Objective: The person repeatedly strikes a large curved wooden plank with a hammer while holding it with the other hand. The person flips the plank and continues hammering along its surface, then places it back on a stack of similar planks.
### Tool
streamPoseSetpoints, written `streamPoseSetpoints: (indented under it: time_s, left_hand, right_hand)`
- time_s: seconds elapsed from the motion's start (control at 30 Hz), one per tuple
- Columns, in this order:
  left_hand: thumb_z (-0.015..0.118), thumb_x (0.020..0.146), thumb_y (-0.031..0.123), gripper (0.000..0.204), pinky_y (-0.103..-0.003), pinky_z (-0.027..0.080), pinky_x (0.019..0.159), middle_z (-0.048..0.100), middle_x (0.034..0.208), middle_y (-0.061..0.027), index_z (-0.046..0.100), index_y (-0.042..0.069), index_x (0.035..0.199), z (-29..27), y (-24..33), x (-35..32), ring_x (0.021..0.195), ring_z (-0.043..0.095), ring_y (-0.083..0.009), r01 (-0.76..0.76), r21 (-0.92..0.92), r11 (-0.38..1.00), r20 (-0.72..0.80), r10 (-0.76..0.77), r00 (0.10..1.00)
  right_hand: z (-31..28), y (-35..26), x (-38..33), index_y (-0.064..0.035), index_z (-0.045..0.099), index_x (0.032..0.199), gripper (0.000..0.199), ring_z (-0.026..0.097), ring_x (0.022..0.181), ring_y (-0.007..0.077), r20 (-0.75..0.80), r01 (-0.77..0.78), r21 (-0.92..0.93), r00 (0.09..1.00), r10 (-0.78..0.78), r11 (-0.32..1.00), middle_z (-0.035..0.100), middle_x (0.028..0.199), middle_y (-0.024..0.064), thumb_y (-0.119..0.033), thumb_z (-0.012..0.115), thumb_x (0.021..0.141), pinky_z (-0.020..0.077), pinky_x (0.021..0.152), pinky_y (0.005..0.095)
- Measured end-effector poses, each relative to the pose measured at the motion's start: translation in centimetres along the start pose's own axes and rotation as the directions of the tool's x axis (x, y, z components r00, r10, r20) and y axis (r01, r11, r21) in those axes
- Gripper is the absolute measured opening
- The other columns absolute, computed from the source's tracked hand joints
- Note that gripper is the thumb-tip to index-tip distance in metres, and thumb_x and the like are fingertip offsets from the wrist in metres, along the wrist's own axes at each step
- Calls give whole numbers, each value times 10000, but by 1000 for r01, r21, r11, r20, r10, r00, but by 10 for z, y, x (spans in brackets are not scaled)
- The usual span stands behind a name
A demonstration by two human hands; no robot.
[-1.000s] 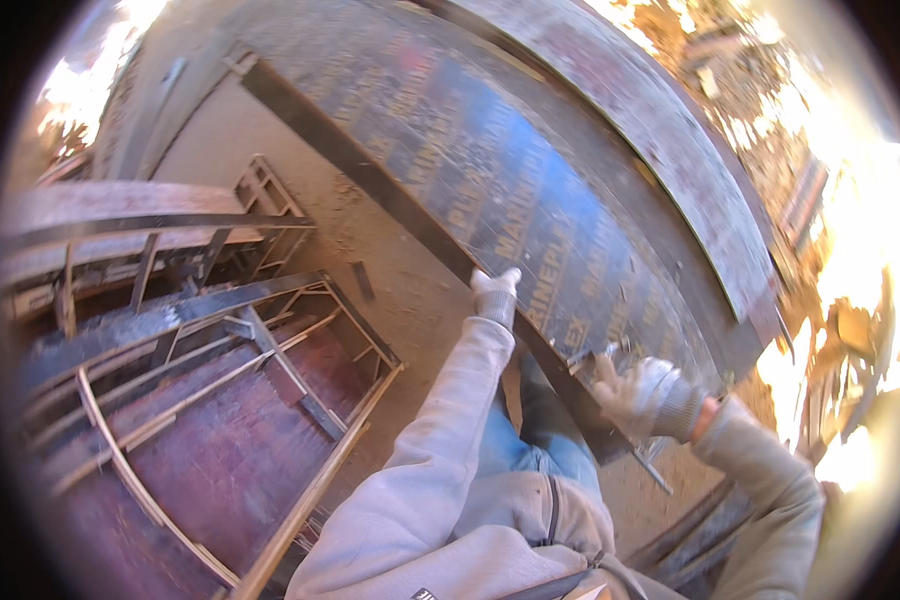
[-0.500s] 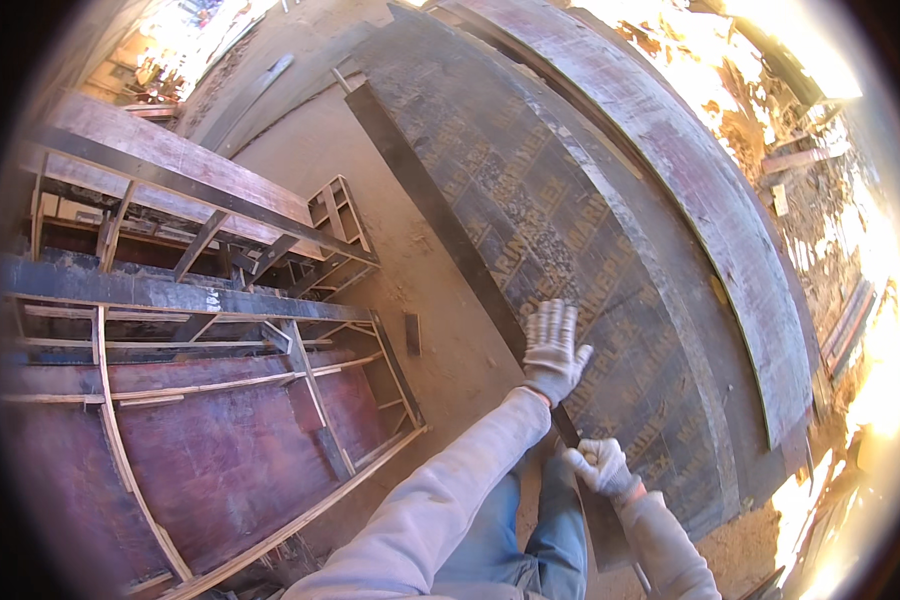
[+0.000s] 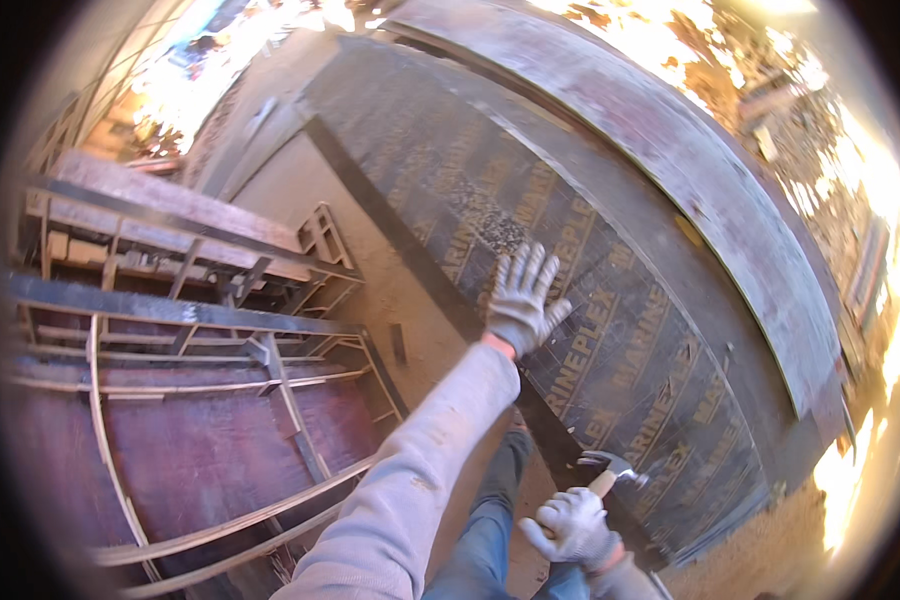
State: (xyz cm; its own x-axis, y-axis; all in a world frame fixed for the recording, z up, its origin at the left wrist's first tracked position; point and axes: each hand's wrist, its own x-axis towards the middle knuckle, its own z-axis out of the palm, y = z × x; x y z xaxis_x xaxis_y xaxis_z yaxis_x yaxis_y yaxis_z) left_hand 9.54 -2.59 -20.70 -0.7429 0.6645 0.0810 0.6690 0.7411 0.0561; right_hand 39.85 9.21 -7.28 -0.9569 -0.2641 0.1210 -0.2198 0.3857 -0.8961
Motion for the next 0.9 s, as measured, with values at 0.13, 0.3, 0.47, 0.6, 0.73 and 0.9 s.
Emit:
streamPoseSetpoints:
  time_s: [0.13,0.3,0.47,0.6,0.73,0.9]
  left_hand:
    - [620,984,543,820,-538,94,1310,253,1731,-179,364,122,1640,13,20,8,1614,175,-378,64,-58,996,89,-59,994]
    - [511,1030,575,782,-530,67,1319,224,1744,-159,328,152,1662,24,16,12,1625,149,-356,-5,84,996,69,-1,998]
    - [558,1010,602,776,-558,126,1301,296,1719,-152,371,187,1639,40,14,13,1600,229,-364,-79,83,993,-70,85,994]
    - [542,1034,590,757,-534,137,1302,285,1726,-130,346,193,1648,41,12,8,1602,232,-347,-123,30,992,-162,126,979]
    - [564,1040,538,730,-535,184,1285,329,1704,-143,358,180,1642,42,3,2,1582,274,-361,-150,68,986,-160,159,974]
    - [618,1024,484,702,-539,274,1242,415,1643,-194,417,149,1606,48,-4,8,1521,366,-406,-224,143,964,-140,244,960]
  right_hand:
    - [3,30,-30,-116,554,580,394,599,486,280,-36,42,42,999,-41,998,511,494,68,-314,725,875,463,474,426]
    - [-9,46,-20,-111,607,671,293,580,531,312,-100,132,50,987,-127,990,540,576,80,-279,681,899,464,509,448]
    - [-98,-35,-178,-136,412,551,406,438,460,231,-19,-189,247,980,200,950,376,520,19,-156,750,776,346,465,382]
    - [-127,-65,-310,-36,567,605,322,445,407,244,-218,-823,137,517,828,551,413,502,86,-125,689,890,326,443,399]
    - [-113,-58,-333,-92,453,527,444,387,418,85,-643,-429,644,146,752,634,467,482,19,-61,548,960,320,414,273]
    - [-101,-53,-309,-189,359,619,544,341,456,164,-552,221,791,-141,822,570,350,505,-9,-289,303,1150,367,524,366]
